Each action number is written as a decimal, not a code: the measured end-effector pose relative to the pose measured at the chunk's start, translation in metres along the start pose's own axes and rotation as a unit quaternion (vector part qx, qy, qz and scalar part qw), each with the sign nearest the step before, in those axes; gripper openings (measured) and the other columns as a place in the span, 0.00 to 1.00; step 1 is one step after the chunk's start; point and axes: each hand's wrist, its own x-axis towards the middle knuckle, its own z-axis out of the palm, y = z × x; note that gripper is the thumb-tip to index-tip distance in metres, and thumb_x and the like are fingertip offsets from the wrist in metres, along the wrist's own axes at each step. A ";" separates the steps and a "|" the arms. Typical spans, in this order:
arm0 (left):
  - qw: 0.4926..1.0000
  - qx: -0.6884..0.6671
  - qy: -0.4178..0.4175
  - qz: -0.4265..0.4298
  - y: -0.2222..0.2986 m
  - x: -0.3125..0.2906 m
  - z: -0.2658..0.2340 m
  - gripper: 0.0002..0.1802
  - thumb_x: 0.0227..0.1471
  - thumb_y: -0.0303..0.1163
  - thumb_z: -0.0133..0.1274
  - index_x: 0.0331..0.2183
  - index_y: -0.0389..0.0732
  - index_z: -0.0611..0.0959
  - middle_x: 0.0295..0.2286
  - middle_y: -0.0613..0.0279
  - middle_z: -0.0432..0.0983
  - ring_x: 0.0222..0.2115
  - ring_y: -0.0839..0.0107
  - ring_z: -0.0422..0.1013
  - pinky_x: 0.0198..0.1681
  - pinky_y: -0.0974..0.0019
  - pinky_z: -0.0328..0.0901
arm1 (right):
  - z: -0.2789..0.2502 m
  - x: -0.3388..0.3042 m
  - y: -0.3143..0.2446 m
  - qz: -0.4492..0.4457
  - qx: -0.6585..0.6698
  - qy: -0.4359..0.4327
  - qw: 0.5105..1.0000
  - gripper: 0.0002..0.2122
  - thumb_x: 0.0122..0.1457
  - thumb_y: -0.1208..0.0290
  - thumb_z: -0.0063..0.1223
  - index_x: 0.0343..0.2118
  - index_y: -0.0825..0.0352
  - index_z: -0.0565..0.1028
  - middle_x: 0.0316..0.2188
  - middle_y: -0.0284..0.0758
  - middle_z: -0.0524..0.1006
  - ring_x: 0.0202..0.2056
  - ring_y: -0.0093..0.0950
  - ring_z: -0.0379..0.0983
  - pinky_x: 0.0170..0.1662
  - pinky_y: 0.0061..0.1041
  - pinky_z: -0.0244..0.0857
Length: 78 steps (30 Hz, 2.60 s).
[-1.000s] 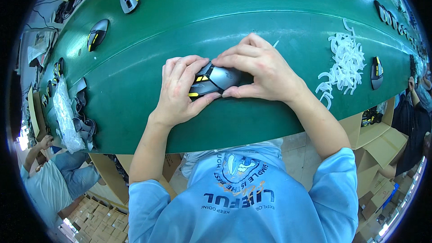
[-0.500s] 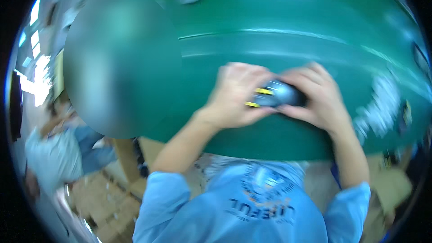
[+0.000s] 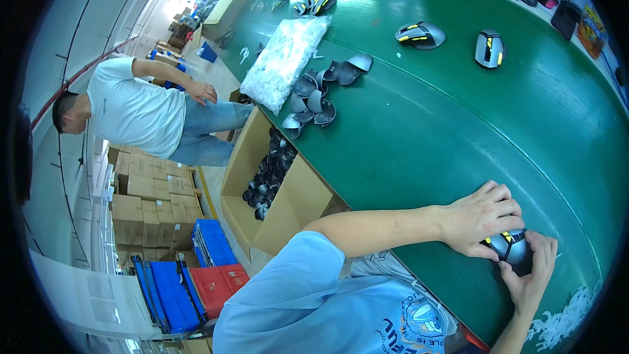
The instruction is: The person assembles computer mice by attaching plastic top shells onto mouse bases by hand and placing the assembled mice forward on the workbench.
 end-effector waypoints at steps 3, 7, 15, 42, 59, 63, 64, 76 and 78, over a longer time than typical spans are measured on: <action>1.000 -0.001 0.002 0.000 -0.002 0.000 0.002 0.41 0.37 0.49 0.79 0.52 0.42 0.84 0.51 0.58 0.76 0.52 0.54 0.67 0.57 0.48 0.60 | -0.003 -0.003 0.004 0.014 -0.025 -0.020 0.999 0.33 0.43 0.58 0.76 0.52 0.70 0.77 0.47 0.43 0.80 0.48 0.45 0.73 0.55 0.44 0.67; 1.000 0.005 0.015 0.006 0.003 0.001 0.010 0.42 0.36 0.50 0.80 0.52 0.44 0.85 0.51 0.58 0.77 0.52 0.55 0.66 0.57 0.49 0.60 | -0.006 -0.020 0.020 0.031 0.002 -0.007 0.999 0.34 0.44 0.58 0.75 0.54 0.72 0.77 0.48 0.45 0.80 0.49 0.45 0.73 0.56 0.43 0.66; 0.998 0.021 -0.053 -0.020 0.005 0.004 -0.021 0.40 0.44 0.51 0.75 0.57 0.49 0.83 0.52 0.60 0.79 0.54 0.51 0.72 0.58 0.44 0.62 | -0.011 0.011 -0.015 -0.017 -0.057 -0.030 0.998 0.30 0.48 0.54 0.77 0.52 0.67 0.83 0.49 0.40 0.85 0.46 0.44 0.77 0.54 0.43 0.69; 0.995 -0.017 -0.068 -0.075 0.001 0.045 -0.021 0.32 0.60 0.47 0.68 0.58 0.37 0.81 0.56 0.50 0.74 0.54 0.49 0.66 0.60 0.46 0.60 | -0.002 -0.011 -0.010 0.021 -0.056 0.014 0.998 0.32 0.48 0.48 0.78 0.54 0.60 0.84 0.49 0.32 0.79 0.48 0.38 0.70 0.53 0.39 0.69; 0.992 0.075 -0.072 0.073 0.050 0.107 -0.021 0.54 0.47 0.65 0.69 0.63 0.36 0.76 0.61 0.42 0.70 0.62 0.41 0.65 0.67 0.39 0.56 | -0.008 -0.029 -0.012 0.033 -0.116 0.028 0.992 0.37 0.49 0.44 0.76 0.59 0.61 0.78 0.51 0.41 0.81 0.53 0.45 0.76 0.57 0.49 0.67; 0.960 0.153 -0.231 -0.043 0.033 0.021 -0.052 0.56 0.39 0.56 0.79 0.65 0.43 0.75 0.63 0.43 0.69 0.64 0.39 0.63 0.68 0.39 0.55 | 0.018 0.000 -0.018 -0.020 -0.046 0.079 0.996 0.32 0.52 0.42 0.72 0.57 0.53 0.81 0.47 0.35 0.84 0.47 0.43 0.81 0.50 0.49 0.71; 0.963 0.160 -0.213 -0.037 0.020 0.007 -0.054 0.52 0.42 0.51 0.78 0.64 0.41 0.75 0.63 0.43 0.69 0.64 0.39 0.63 0.67 0.39 0.56 | 0.029 0.006 -0.015 -0.038 0.008 0.094 0.995 0.28 0.55 0.43 0.71 0.54 0.53 0.84 0.46 0.34 0.84 0.46 0.43 0.80 0.49 0.47 0.70; 0.979 0.109 -0.149 0.090 0.007 0.018 -0.038 0.38 0.53 0.49 0.71 0.56 0.34 0.80 0.57 0.39 0.75 0.58 0.38 0.67 0.65 0.38 0.60 | 0.040 -0.013 -0.016 -0.070 -0.048 0.105 0.991 0.26 0.56 0.52 0.72 0.58 0.47 0.82 0.50 0.33 0.78 0.48 0.39 0.72 0.47 0.44 0.66; 0.976 0.132 -0.151 0.087 -0.001 0.015 -0.050 0.38 0.53 0.48 0.72 0.56 0.34 0.80 0.58 0.40 0.74 0.59 0.38 0.66 0.65 0.39 0.59 | 0.045 0.001 -0.016 -0.135 -0.016 0.105 0.985 0.26 0.54 0.51 0.72 0.57 0.48 0.82 0.50 0.33 0.78 0.48 0.39 0.73 0.47 0.44 0.65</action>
